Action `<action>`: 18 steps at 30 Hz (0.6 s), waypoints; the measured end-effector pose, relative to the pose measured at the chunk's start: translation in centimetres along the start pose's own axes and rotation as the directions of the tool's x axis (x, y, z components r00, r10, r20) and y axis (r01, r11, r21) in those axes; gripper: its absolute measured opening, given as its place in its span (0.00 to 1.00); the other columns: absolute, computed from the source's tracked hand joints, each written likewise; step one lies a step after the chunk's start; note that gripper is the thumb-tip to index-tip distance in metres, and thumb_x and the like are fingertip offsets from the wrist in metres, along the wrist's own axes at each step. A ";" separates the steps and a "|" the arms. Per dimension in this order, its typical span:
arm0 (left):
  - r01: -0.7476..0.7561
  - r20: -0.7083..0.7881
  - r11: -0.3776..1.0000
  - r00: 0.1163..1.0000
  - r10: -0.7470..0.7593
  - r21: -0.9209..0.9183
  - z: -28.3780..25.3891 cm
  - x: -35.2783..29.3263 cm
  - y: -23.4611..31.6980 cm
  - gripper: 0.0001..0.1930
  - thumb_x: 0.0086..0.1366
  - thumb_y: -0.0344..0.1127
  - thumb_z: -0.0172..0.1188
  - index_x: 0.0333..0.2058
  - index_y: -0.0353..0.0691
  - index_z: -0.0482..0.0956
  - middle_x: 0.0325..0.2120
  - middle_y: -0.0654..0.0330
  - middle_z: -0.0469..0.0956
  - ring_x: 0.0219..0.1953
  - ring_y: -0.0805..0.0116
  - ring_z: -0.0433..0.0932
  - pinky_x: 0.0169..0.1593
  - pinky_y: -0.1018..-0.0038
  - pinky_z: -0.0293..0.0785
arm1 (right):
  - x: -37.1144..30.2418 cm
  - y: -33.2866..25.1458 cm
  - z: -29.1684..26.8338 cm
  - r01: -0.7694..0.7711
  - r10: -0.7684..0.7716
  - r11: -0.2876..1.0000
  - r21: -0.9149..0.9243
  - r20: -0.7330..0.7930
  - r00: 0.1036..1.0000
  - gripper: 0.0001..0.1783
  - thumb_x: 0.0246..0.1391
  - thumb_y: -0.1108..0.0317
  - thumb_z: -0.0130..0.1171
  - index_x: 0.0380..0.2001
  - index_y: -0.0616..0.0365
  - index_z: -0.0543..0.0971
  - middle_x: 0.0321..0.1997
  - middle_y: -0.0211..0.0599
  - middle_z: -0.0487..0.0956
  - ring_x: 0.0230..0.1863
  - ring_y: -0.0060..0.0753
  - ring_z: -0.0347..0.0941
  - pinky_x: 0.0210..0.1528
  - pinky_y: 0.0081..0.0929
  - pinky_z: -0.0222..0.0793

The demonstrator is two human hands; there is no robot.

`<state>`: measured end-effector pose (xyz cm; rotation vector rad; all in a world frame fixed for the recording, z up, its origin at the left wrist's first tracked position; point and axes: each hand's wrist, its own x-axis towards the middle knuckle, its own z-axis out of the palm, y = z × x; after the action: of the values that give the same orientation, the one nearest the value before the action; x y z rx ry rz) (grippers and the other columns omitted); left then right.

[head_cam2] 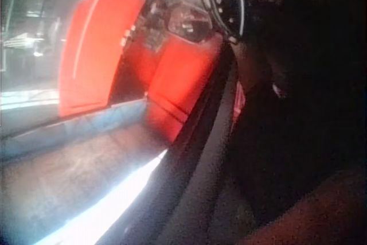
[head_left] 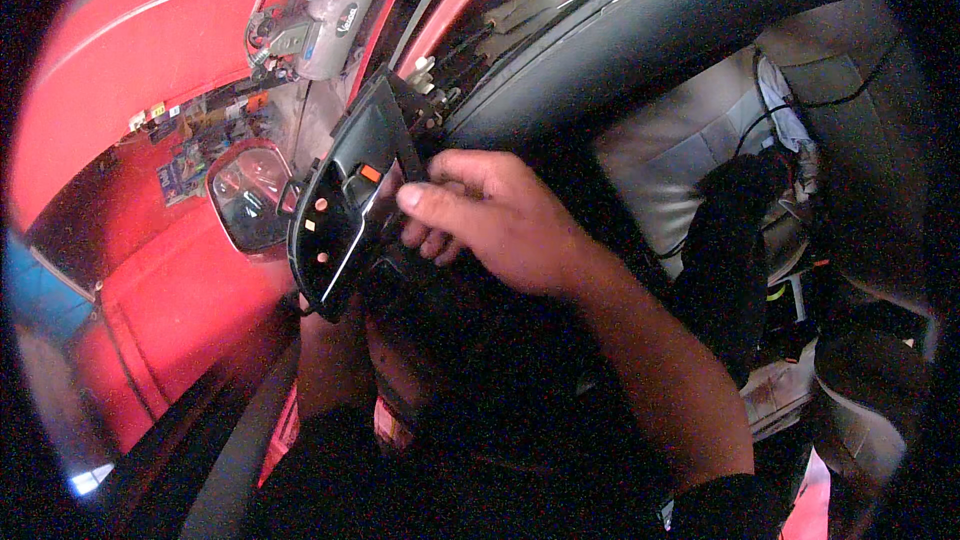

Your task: The person is working on the internal mechanism of a car door lock. They are seen manipulating the lock cylinder and linkage with their hands, attempting to align or secure the components within the door frame.

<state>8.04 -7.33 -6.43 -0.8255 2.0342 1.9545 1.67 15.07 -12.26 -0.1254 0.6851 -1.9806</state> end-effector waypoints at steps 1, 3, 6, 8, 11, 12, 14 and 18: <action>0.004 0.003 1.000 1.000 -0.004 -0.003 0.0 0.1 0.0 0.04 0.63 0.26 0.65 0.35 0.36 0.78 0.34 0.60 0.82 0.36 0.75 0.78 0.42 0.77 0.74 | -0.5 -0.3 0.6 0.004 -0.007 0.999 -0.054 -0.067 0.998 0.21 0.62 0.54 0.63 0.42 0.65 0.79 0.33 0.37 0.82 0.34 0.26 0.79 0.38 0.26 0.76; 0.010 0.004 1.000 1.000 -0.010 -0.013 -0.1 0.0 -0.2 0.04 0.63 0.25 0.65 0.35 0.36 0.78 0.34 0.60 0.82 0.36 0.75 0.79 0.42 0.77 0.74 | -1.1 -0.5 2.2 0.000 -0.032 0.987 -0.162 -0.196 0.980 0.25 0.55 0.52 0.70 0.42 0.65 0.78 0.33 0.35 0.82 0.33 0.26 0.79 0.37 0.25 0.75; 0.001 -0.004 1.000 1.000 -0.001 -0.018 -0.5 0.2 -0.6 0.04 0.63 0.23 0.64 0.34 0.36 0.77 0.35 0.60 0.82 0.36 0.75 0.79 0.42 0.77 0.74 | -1.4 -1.0 3.0 -0.078 -0.036 0.938 -0.337 -0.321 0.946 0.36 0.42 0.51 0.79 0.44 0.66 0.74 0.32 0.39 0.81 0.32 0.28 0.79 0.36 0.28 0.76; -0.009 -0.024 1.000 1.000 0.009 -0.007 -1.0 0.1 -0.7 0.04 0.63 0.22 0.64 0.34 0.36 0.77 0.35 0.60 0.82 0.35 0.75 0.79 0.42 0.77 0.75 | -1.5 -1.1 3.6 -0.099 -0.071 0.907 -0.408 -0.383 0.921 0.39 0.41 0.53 0.79 0.48 0.67 0.71 0.33 0.43 0.81 0.33 0.34 0.80 0.37 0.32 0.77; -0.046 -0.021 0.996 0.999 0.048 0.082 -0.6 0.7 0.2 0.05 0.63 0.21 0.63 0.34 0.36 0.77 0.35 0.59 0.82 0.35 0.75 0.79 0.42 0.78 0.75 | -1.4 -0.9 4.4 -0.078 -0.137 0.896 -0.438 -0.437 0.889 0.41 0.41 0.58 0.76 0.52 0.66 0.65 0.36 0.50 0.82 0.38 0.49 0.82 0.41 0.40 0.78; -0.066 -0.021 0.987 0.997 0.070 0.149 0.3 0.7 1.3 0.05 0.63 0.20 0.63 0.34 0.36 0.77 0.35 0.59 0.82 0.35 0.75 0.79 0.42 0.78 0.75 | -1.5 -0.9 4.5 -0.082 -0.121 0.896 -0.436 -0.419 0.900 0.41 0.42 0.60 0.75 0.53 0.66 0.64 0.37 0.53 0.82 0.40 0.54 0.82 0.43 0.43 0.78; -0.145 -0.011 0.924 0.987 0.159 0.354 3.0 0.0 3.2 0.06 0.64 0.21 0.64 0.32 0.37 0.75 0.33 0.62 0.82 0.35 0.77 0.78 0.41 0.78 0.74 | -1.6 -1.2 4.2 -0.105 -0.062 0.909 -0.404 -0.380 0.923 0.39 0.43 0.64 0.72 0.55 0.64 0.63 0.42 0.59 0.81 0.48 0.64 0.79 0.48 0.47 0.77; -0.129 -0.045 0.864 0.984 0.172 0.487 5.5 -1.0 4.4 0.06 0.67 0.24 0.62 0.32 0.36 0.74 0.31 0.64 0.80 0.33 0.79 0.75 0.40 0.79 0.72 | -1.9 -1.8 3.5 -0.145 -0.020 0.883 -0.447 -0.343 0.939 0.42 0.42 0.66 0.71 0.58 0.63 0.61 0.44 0.59 0.80 0.48 0.62 0.79 0.50 0.46 0.76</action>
<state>5.28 -1.88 -2.77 -0.6532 2.5491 1.3781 2.46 15.84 -7.99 -0.0481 1.3744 -1.7524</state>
